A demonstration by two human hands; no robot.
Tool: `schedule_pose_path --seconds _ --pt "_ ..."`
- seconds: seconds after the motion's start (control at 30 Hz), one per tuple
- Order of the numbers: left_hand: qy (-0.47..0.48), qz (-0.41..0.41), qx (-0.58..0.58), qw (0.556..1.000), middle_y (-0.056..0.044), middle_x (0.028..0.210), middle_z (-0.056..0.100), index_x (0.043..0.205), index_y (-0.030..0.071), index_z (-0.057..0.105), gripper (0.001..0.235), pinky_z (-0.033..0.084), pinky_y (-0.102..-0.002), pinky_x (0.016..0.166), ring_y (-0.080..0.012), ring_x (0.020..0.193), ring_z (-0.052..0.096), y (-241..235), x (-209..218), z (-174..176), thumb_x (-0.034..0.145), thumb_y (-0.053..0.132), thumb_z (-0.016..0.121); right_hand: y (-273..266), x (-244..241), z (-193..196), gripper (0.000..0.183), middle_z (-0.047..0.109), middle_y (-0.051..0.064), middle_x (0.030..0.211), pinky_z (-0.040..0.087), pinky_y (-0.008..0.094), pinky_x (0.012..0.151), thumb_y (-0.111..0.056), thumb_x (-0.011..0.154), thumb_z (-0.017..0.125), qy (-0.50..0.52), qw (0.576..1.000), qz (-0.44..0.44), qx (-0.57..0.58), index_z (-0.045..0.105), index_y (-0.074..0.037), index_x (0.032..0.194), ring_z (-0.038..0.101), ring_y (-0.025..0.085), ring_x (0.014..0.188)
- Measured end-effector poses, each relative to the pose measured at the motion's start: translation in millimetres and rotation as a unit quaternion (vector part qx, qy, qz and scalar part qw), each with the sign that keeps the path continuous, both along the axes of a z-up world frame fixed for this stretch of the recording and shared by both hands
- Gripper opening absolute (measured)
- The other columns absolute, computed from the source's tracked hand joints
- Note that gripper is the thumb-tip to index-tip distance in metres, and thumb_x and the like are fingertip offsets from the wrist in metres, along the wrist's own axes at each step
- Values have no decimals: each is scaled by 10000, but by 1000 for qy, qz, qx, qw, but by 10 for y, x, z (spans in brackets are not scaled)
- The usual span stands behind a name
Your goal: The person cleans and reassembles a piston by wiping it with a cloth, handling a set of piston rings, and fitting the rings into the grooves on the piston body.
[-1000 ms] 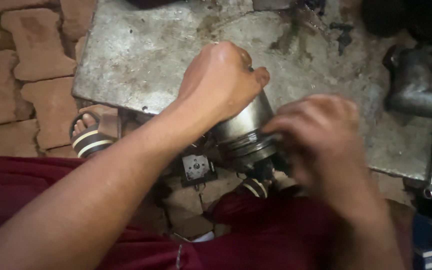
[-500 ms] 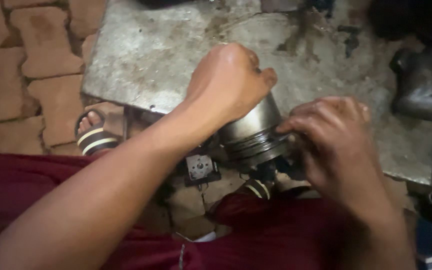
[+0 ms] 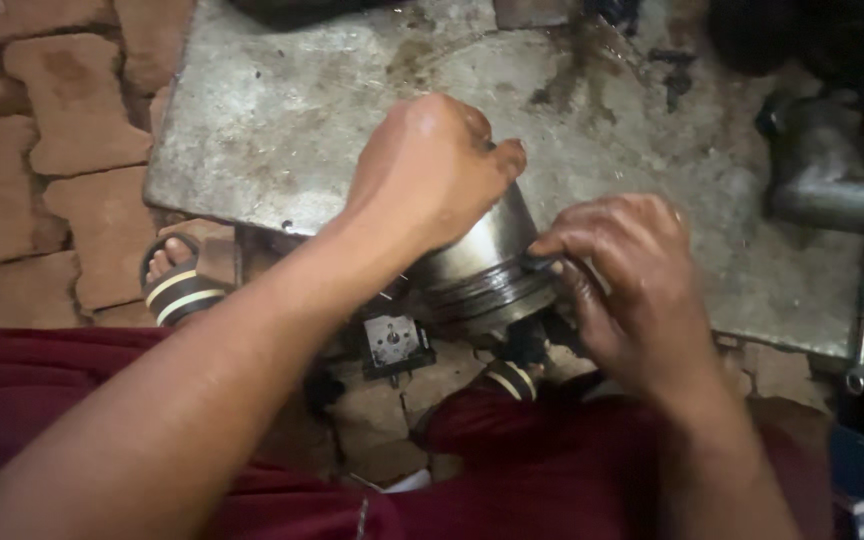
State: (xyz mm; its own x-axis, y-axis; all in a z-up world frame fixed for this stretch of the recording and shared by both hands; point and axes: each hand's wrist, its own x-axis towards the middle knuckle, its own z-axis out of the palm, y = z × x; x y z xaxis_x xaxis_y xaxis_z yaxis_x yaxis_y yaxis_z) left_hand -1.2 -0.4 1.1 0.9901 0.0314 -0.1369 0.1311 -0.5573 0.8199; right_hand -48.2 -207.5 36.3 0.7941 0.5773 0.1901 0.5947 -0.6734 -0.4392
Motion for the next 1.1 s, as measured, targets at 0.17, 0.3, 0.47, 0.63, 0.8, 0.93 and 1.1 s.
schedule_pose_path --seconds 0.17,0.3,0.47,0.63,0.8,0.93,1.1 --pt "56 -9 37 998 -238 798 723 784 36 776 333 547 -478 788 -400 776 724 -53 7 49 816 362 717 109 -108 -18 219 724 9 1127 405 468 1032 -102 856 750 -68 993 66 -67 727 -198 1052 619 246 1119" --pt "17 -18 47 999 -244 774 705 756 39 769 336 537 -504 751 -414 759 700 -53 40 89 797 371 746 29 -35 19 181 741 3 1116 403 452 1005 -114 869 765 -65 992 58 -91 744 -195 1029 623 239 1110" --pt "24 -20 19 999 -244 728 697 742 22 744 336 551 -491 741 -403 714 710 -7 -9 112 810 350 725 -78 90 32 235 728 8 1118 435 388 1045 -64 901 719 39 999 10 -16 731 -186 1102 627 201 1138" --pt "67 -14 11 998 -217 730 722 716 32 747 326 559 -482 747 -374 713 733 -39 16 128 803 345 717 69 -15 -31 182 738 -4 1102 464 385 1001 -107 930 756 21 999 38 14 750 -223 1070 642 181 1104" --pt "50 -19 42 998 -234 767 720 756 42 766 329 549 -502 758 -404 744 714 -76 57 138 815 363 725 113 -13 118 280 691 72 1133 465 417 987 -123 812 750 -56 995 71 -39 756 -227 1072 580 276 1135" --pt "50 -13 31 998 -229 771 722 762 41 767 310 563 -492 743 -394 725 731 -79 43 70 809 341 709 15 -12 150 336 709 58 1110 468 407 975 10 872 694 -30 997 16 -71 760 -158 1155 611 236 1114" --pt "31 -16 30 999 -244 776 718 764 20 767 306 555 -501 743 -411 735 717 -106 69 72 796 320 719 -55 -5 61 235 724 46 1096 485 401 1007 27 899 696 -30 998 61 12 694 -121 1082 662 213 1115"
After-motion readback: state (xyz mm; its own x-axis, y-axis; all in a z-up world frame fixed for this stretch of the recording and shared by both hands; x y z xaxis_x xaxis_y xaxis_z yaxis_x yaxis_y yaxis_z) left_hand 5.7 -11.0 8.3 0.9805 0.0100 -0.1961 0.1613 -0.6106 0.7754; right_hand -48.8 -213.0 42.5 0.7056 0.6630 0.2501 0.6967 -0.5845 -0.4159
